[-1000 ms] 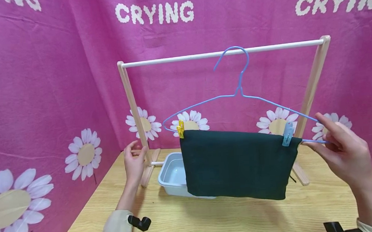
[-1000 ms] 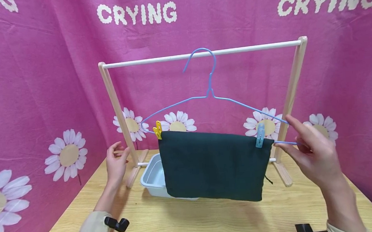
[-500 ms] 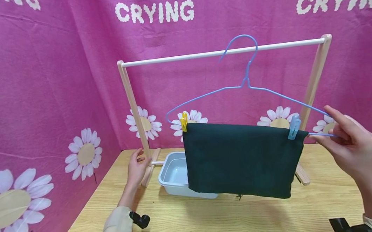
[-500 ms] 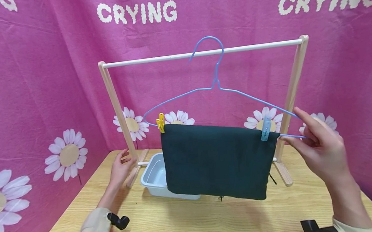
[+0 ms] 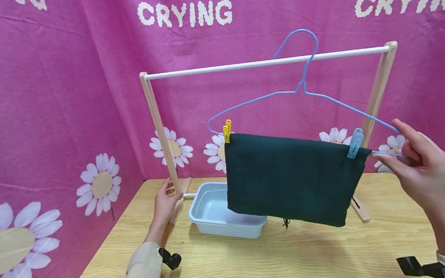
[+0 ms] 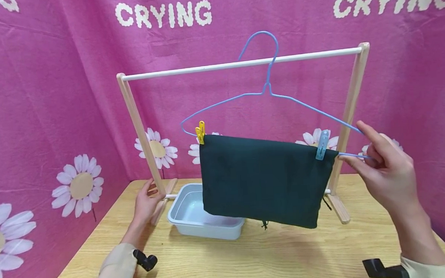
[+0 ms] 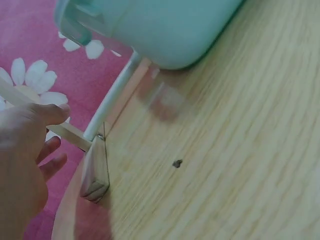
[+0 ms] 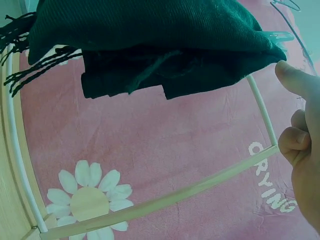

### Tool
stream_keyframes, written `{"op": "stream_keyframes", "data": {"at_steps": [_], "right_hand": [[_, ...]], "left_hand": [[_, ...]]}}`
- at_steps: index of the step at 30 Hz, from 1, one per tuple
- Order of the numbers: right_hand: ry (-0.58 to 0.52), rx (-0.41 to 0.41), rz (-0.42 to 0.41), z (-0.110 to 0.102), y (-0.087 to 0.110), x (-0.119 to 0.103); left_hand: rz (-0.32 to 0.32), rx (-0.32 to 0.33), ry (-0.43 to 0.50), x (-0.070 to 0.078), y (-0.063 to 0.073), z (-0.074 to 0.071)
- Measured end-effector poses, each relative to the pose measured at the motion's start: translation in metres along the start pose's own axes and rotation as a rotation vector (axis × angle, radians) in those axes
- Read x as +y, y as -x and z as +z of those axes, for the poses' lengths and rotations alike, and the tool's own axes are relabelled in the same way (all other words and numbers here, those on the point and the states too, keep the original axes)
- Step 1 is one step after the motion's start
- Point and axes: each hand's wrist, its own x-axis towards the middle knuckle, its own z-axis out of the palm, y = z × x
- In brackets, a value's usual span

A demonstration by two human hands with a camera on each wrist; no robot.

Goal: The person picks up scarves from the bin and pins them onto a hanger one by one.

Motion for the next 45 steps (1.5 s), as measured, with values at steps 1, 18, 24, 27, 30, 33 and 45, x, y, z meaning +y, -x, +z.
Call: {"op": "stream_keyframes", "data": {"at_steps": [1, 18, 24, 27, 30, 33, 45], "right_hand": [[0.007, -0.001, 0.000, 0.000, -0.001, 0.001], [0.113, 0.003, 0.039, -0.009, -0.007, 0.007], [0.119, 0.034, 0.032, -0.009, -0.016, -0.003], [0.130, 0.022, 0.034, -0.010, -0.017, -0.002], [0.144, 0.029, 0.011, -0.014, -0.018, 0.003], [0.152, 0.046, -0.025, -0.011, -0.020, 0.006], [0.275, 0.055, -0.021, 0.003, -0.025, -0.008]], "left_hand": [[0.009, 0.015, -0.024, -0.001, 0.000, 0.000], [0.146, 0.194, -0.211, -0.006, -0.006, 0.015], [0.147, 0.200, -0.205, -0.003, -0.001, 0.016], [0.141, 0.195, -0.203, -0.003, 0.002, 0.016], [0.135, 0.191, -0.208, -0.001, 0.004, 0.018], [0.139, 0.200, -0.206, -0.003, 0.003, 0.018], [0.179, 0.241, -0.221, -0.007, 0.000, 0.020]]}}
